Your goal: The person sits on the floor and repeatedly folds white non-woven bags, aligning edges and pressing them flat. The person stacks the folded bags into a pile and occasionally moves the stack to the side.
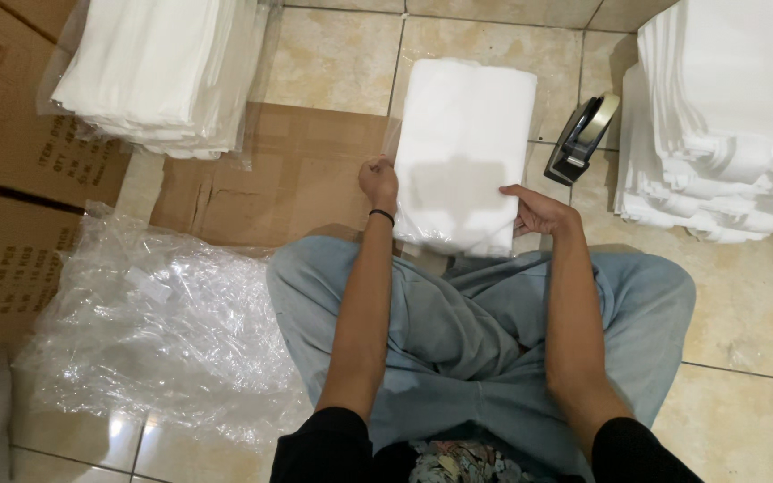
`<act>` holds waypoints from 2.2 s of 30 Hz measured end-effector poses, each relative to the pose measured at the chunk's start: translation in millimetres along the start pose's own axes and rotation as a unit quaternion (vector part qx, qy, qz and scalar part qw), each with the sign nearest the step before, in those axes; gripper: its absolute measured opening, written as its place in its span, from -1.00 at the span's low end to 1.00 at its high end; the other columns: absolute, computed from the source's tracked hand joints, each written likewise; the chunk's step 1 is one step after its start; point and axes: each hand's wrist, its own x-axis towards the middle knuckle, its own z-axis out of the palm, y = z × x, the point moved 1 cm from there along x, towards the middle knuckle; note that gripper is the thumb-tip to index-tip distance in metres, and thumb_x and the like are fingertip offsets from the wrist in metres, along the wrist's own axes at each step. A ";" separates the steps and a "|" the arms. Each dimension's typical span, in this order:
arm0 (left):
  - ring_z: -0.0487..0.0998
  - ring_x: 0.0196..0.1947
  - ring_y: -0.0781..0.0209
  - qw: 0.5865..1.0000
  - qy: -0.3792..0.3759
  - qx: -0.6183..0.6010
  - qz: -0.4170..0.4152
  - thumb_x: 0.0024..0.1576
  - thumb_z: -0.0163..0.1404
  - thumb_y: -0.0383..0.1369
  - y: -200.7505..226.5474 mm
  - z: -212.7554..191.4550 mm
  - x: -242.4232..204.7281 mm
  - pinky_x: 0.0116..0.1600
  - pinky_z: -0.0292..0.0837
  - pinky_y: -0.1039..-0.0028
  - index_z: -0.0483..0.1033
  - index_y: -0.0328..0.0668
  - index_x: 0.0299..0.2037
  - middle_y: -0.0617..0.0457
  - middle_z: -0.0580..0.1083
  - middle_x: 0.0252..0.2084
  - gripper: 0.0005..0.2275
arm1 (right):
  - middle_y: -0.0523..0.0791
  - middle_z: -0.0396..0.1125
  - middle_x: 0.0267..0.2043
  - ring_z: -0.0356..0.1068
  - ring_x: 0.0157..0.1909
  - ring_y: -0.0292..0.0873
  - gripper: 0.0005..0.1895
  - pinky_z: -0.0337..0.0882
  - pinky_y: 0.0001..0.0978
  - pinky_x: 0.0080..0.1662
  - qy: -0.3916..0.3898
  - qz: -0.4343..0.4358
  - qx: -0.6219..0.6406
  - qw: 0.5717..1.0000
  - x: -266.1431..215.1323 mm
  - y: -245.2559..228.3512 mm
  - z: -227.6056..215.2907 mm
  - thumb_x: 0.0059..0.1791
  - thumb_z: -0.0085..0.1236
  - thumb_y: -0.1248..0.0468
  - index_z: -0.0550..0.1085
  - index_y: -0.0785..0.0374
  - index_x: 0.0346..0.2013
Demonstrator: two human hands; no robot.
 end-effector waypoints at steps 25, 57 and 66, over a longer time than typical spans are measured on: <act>0.13 0.41 -0.26 0.893 -0.431 0.074 0.106 -0.12 0.36 -0.17 201.3 -160.4 -107.8 0.44 0.09 0.05 0.11 -0.36 0.39 -0.34 0.18 0.39 -0.10 | -0.03 0.44 -0.01 0.48 0.00 -0.02 -0.51 0.42 -0.05 0.11 0.038 -0.233 0.109 0.966 45.2 -24.1 49.6 -0.09 0.33 0.04 0.48 0.12 0.07; 0.14 0.43 -0.10 0.972 0.171 -0.147 0.060 0.20 -0.29 -0.11 216.6 -358.1 160.2 0.44 0.01 0.19 -0.20 0.20 0.47 0.04 0.02 0.51 -0.39 | 0.01 -0.59 0.47 -0.26 0.56 0.04 0.14 0.04 -0.07 0.43 0.071 -0.320 -0.184 0.926 245.8 -312.1 442.2 0.00 0.13 -0.29 -0.42 0.03 0.47; 0.10 0.44 -0.16 0.996 0.067 -0.016 0.061 0.19 -0.30 0.01 199.4 -363.8 206.3 0.44 -0.02 0.13 -0.55 0.26 0.44 0.03 -0.25 0.56 -0.27 | -0.18 -0.03 0.47 0.21 -0.07 -0.25 -0.02 0.28 -0.54 -0.25 -0.034 -0.301 -0.156 0.940 247.2 -349.5 425.4 -0.05 -0.03 -0.26 -0.19 0.05 0.48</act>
